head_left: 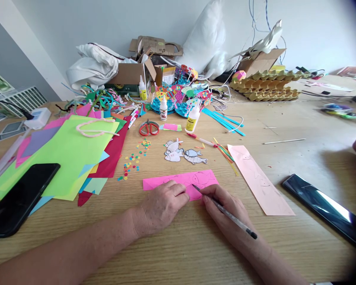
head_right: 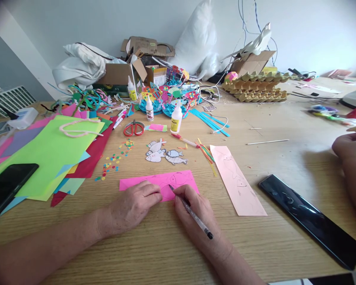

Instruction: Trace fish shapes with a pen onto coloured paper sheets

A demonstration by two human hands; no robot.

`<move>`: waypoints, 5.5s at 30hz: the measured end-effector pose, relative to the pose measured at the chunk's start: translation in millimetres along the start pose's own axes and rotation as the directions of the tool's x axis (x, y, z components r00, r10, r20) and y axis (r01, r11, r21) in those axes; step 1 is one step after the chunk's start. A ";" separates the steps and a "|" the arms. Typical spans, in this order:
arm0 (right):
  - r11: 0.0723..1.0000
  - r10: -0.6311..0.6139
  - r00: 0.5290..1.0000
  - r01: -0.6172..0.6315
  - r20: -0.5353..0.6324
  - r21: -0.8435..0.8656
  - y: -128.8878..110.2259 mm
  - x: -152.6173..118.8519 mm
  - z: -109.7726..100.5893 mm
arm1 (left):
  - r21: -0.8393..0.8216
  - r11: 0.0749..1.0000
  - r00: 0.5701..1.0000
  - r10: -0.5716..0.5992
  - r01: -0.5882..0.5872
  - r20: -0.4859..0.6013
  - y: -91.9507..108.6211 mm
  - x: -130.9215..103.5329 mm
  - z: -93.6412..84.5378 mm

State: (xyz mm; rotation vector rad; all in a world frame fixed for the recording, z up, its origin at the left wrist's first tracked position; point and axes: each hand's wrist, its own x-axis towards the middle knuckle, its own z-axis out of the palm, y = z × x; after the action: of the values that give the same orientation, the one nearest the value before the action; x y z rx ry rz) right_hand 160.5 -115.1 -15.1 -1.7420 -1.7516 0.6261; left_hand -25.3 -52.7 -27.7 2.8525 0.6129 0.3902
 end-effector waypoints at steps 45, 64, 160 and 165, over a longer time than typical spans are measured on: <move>1.000 0.019 1.000 -0.019 0.003 0.002 2.1 -0.8 -0.3 | 0.018 1.000 1.000 -0.004 0.003 0.006 0.8 0.2 -0.6; 1.000 0.019 1.000 -0.019 -0.017 -0.002 1.5 -0.5 -0.5 | 0.007 1.000 1.000 -0.004 0.004 0.007 0.0 -0.5 0.3; 0.998 0.060 0.997 -0.061 -0.056 -0.004 2.6 -1.8 -0.4 | 0.002 1.000 0.999 -0.009 0.009 0.030 -0.8 0.3 0.4; 0.999 0.041 0.998 -0.041 -0.051 -0.001 2.3 -0.6 -0.1 | -0.001 1.000 0.999 -0.012 0.012 0.031 0.2 0.7 -1.8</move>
State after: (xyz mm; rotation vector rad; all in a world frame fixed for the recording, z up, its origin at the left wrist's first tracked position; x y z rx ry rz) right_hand 162.2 -115.6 -16.8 -1.7832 -1.6865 0.5928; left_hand -25.1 -52.3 -25.8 2.8468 0.6236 0.3437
